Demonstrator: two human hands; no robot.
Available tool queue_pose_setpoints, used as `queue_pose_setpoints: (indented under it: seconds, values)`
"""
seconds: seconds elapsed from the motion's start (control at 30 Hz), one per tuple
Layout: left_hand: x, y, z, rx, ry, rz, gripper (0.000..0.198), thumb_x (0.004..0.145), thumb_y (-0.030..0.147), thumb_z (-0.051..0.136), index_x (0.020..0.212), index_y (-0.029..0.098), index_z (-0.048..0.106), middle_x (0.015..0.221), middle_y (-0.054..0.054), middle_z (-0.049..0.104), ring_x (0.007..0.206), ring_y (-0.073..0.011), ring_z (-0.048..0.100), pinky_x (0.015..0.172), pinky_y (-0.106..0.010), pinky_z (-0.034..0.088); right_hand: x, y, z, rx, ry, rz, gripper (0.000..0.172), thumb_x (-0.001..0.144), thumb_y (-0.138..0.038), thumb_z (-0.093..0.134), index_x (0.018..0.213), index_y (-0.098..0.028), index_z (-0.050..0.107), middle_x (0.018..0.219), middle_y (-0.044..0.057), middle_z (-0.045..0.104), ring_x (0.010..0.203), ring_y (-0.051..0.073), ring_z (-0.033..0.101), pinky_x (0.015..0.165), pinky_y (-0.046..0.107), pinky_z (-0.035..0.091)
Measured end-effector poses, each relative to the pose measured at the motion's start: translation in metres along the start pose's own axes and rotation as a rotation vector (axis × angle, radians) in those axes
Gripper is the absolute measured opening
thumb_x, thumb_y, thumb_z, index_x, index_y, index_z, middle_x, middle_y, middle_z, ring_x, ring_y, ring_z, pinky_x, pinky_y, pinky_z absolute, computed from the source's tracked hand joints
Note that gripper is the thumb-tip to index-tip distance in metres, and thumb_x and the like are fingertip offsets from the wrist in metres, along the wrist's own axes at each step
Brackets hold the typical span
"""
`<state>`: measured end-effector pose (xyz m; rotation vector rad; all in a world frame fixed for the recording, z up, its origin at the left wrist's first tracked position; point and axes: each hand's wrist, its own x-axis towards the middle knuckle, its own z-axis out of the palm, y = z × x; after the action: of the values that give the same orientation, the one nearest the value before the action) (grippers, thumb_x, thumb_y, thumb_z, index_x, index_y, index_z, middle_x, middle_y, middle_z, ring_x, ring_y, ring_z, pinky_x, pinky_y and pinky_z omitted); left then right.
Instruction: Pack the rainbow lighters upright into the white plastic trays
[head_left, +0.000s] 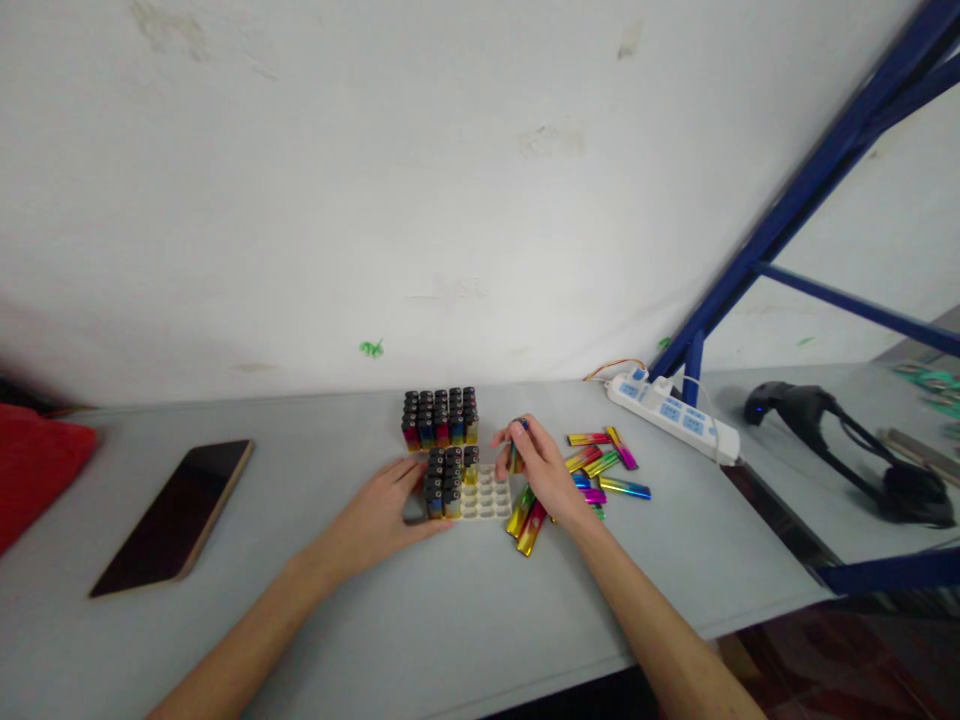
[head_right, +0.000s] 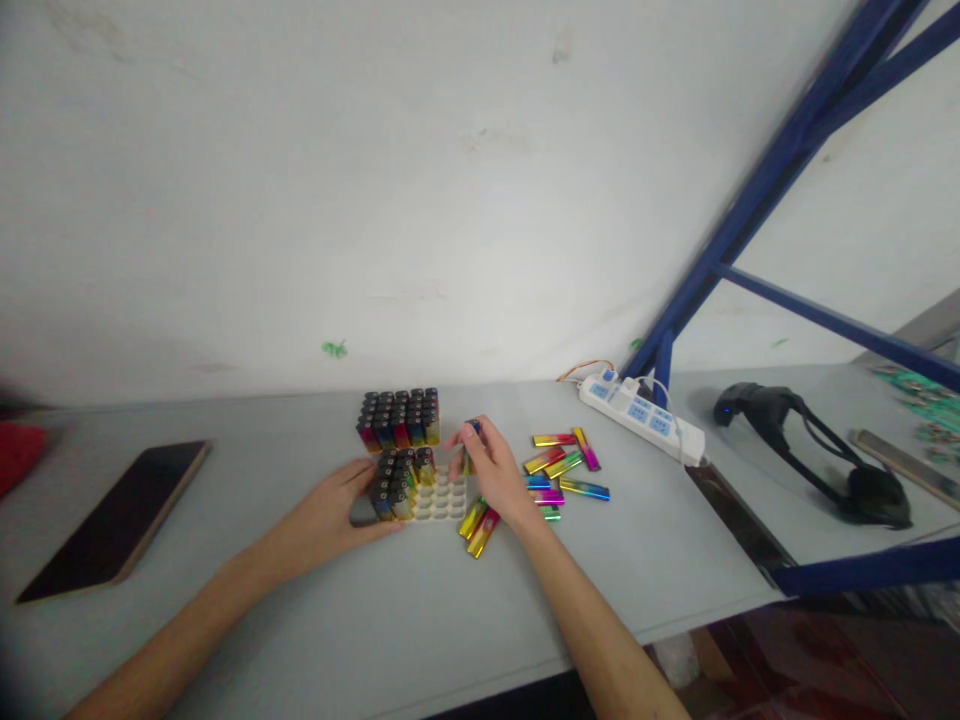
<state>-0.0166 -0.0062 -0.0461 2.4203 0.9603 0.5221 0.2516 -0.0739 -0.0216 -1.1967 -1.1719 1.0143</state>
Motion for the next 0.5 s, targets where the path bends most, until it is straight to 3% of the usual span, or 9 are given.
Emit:
queue_pose_setpoints:
  seconds: [0.07,0.17,0.3,0.5]
  values:
    - [0.000,0.000,0.000,0.002,0.007,0.005,0.056,0.085,0.065,0.090,0.122,0.024,0.080,0.134,-0.014,0.082,0.126,-0.0407,0.077,0.116,-0.054,0.063,-0.003,-0.001,0.004,0.049,-0.047,0.065,0.061,0.096,-0.090,0.057,0.102,-0.030,0.053,0.071,-0.008,0.051,0.050,0.013,0.037,0.050,0.028,0.042]
    - [-0.001,0.000,0.000,0.000,0.006,0.001,0.057,0.086,0.064,0.090,0.125,0.024,0.080,0.138,-0.015,0.081,0.129,-0.0403,0.076,0.120,-0.055,0.060,-0.004,0.004,0.005,0.001,-0.002,0.082,0.064,0.093,-0.093,0.058,0.092,-0.029,0.051,0.063,-0.010,0.035,0.051,0.013,0.027,0.046,0.026,0.026]
    - [-0.001,0.000,-0.001,-0.008,0.005,0.007,0.057,0.086,0.062,0.091,0.127,0.023,0.080,0.140,-0.015,0.081,0.130,-0.0402,0.076,0.122,-0.055,0.059,-0.006,0.015,0.005,-0.164,0.123,0.009,0.061,0.099,-0.080,0.054,0.069,-0.028,0.042,0.061,-0.006,0.036,0.057,0.014,0.032,0.050,0.028,0.026]
    - [-0.001,0.001,-0.001,-0.015,-0.005,-0.009,0.059,0.086,0.062,0.091,0.129,0.023,0.080,0.138,-0.015,0.081,0.128,-0.0401,0.077,0.118,-0.054,0.061,-0.009,0.015,0.009,-0.277,0.081,-0.026,0.047,0.097,-0.059,0.053,0.065,-0.028,0.038,0.061,-0.006,0.034,0.059,0.014,0.032,0.057,0.030,0.027]
